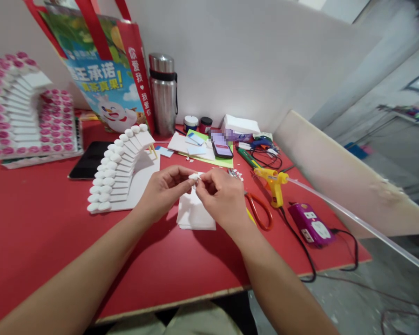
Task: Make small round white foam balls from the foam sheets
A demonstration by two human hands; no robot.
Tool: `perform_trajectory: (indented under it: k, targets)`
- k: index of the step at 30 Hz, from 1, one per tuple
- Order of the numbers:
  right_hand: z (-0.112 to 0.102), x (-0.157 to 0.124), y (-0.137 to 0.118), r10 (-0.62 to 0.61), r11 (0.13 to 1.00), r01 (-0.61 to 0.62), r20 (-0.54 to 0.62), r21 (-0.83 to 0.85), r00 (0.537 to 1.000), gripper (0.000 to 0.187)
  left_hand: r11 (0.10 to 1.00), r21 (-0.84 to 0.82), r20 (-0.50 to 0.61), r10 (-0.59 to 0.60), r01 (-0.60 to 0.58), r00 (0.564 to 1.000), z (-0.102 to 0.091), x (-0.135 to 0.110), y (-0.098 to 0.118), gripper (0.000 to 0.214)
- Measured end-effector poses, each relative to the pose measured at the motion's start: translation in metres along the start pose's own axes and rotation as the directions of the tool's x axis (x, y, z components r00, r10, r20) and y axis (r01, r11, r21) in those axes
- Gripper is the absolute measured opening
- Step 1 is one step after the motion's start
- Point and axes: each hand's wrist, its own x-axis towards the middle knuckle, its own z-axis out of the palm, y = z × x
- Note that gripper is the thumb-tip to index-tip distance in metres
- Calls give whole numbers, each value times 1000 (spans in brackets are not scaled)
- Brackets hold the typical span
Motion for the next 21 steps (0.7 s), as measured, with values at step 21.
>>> perform_trajectory:
  k: [21]
  targets:
    - [-6, 2, 9, -211, 973, 220, 121, -73, 970, 11, 992, 119, 18, 40, -42, 999, -1, 0, 2, 27]
